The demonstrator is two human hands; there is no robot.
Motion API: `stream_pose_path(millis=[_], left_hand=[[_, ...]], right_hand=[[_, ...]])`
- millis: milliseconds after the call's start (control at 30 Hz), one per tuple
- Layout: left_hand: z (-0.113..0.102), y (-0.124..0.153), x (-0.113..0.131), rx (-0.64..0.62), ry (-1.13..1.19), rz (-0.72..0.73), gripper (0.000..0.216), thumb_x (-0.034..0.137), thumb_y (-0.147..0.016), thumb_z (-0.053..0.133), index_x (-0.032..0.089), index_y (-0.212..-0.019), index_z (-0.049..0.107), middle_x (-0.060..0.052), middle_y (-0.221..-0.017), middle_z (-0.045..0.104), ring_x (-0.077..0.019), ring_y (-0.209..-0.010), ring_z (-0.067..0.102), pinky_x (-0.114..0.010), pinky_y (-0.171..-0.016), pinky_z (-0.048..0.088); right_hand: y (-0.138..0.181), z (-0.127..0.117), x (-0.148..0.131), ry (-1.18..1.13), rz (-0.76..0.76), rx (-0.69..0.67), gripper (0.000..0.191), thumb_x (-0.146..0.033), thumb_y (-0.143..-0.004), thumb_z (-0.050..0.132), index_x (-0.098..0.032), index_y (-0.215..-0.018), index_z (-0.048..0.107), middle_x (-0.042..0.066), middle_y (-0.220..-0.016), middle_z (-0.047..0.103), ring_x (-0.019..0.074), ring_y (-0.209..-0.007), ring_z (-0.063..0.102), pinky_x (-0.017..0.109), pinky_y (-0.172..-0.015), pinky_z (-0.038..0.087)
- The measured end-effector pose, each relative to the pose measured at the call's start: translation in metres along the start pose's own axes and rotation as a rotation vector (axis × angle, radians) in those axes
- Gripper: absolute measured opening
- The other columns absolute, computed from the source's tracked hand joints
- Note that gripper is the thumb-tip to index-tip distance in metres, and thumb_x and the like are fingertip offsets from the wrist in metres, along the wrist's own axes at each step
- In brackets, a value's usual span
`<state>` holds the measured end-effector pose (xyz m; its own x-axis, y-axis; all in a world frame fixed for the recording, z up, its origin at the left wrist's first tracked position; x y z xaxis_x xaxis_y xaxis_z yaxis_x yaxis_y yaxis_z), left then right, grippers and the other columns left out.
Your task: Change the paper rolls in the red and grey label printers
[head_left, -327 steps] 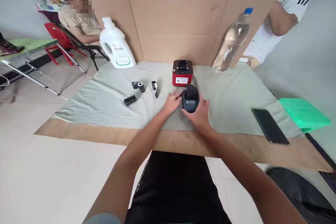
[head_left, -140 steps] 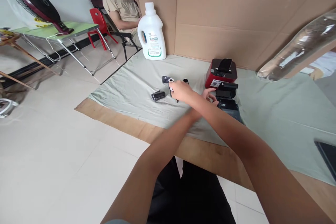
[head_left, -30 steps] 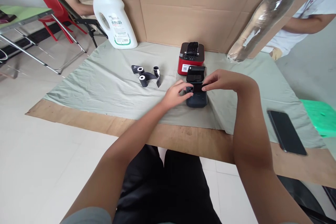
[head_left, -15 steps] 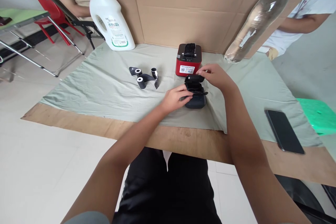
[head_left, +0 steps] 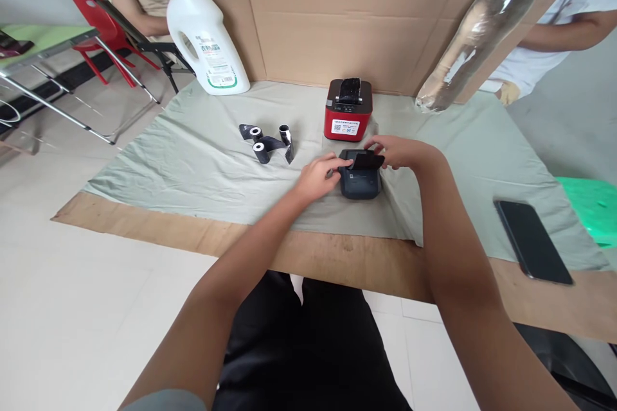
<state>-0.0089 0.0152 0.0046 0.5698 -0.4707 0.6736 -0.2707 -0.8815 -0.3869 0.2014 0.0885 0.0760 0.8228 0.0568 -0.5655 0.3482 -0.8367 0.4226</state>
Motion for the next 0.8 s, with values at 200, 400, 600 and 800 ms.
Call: stream_pose_path(millis=[200, 400, 600, 800], left_hand=[[0.006, -0.002, 0.001, 0.032, 0.036, -0.017, 0.042, 0.007, -0.086, 0.052, 0.025, -0.111, 0.08, -0.003, -0.097, 0.069, -0.0155, -0.075, 0.061, -0.028, -0.071, 0.048], [0.014, -0.004, -0.01, 0.038, -0.005, -0.04, 0.063, 0.008, -0.087, 0.052, 0.022, -0.149, 0.058, -0.01, -0.115, 0.067, -0.0252, -0.105, 0.065, -0.04, -0.096, 0.056], [0.031, -0.008, -0.025, 0.016, -0.109, -0.019, 0.071, 0.0, -0.082, 0.046, 0.012, -0.152, 0.05, -0.02, -0.136, 0.061, -0.0324, -0.128, 0.057, -0.052, -0.115, 0.048], [0.033, -0.004, -0.02, -0.016, -0.172, -0.036, 0.068, 0.015, -0.097, 0.042, 0.008, -0.164, 0.03, -0.025, -0.148, 0.057, -0.0346, -0.142, 0.053, -0.054, -0.12, 0.045]], right_hand=[[0.004, 0.008, 0.01, -0.046, -0.057, 0.039, 0.041, -0.03, -0.071, 0.08, -0.025, -0.109, 0.065, 0.001, -0.07, 0.065, 0.0185, -0.058, 0.057, 0.031, -0.054, 0.045], [0.047, 0.057, 0.028, -0.206, -0.059, 0.56, 0.054, -0.039, -0.093, 0.048, -0.021, -0.143, 0.058, 0.012, -0.11, 0.072, 0.0274, -0.089, 0.069, 0.047, -0.087, 0.056], [0.06, 0.118, -0.004, 0.06, -0.026, 0.696, 0.116, -0.053, -0.072, 0.078, -0.011, -0.166, 0.024, 0.028, -0.141, 0.059, 0.0481, -0.134, 0.053, 0.059, -0.111, 0.044], [0.047, 0.099, 0.001, -0.057, 0.014, 0.765, 0.126, -0.047, -0.067, 0.081, -0.011, -0.168, 0.014, 0.027, -0.15, 0.052, 0.0445, -0.14, 0.051, 0.054, -0.115, 0.043]])
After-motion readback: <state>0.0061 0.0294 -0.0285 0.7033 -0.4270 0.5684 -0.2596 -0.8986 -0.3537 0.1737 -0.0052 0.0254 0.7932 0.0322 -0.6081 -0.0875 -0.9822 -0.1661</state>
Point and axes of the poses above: each hand's wrist, its own y-axis away from the middle knuckle, its own z-axis out of the palm, x = y × z, the point moved 3 cm from there along -y, towards the middle knuckle
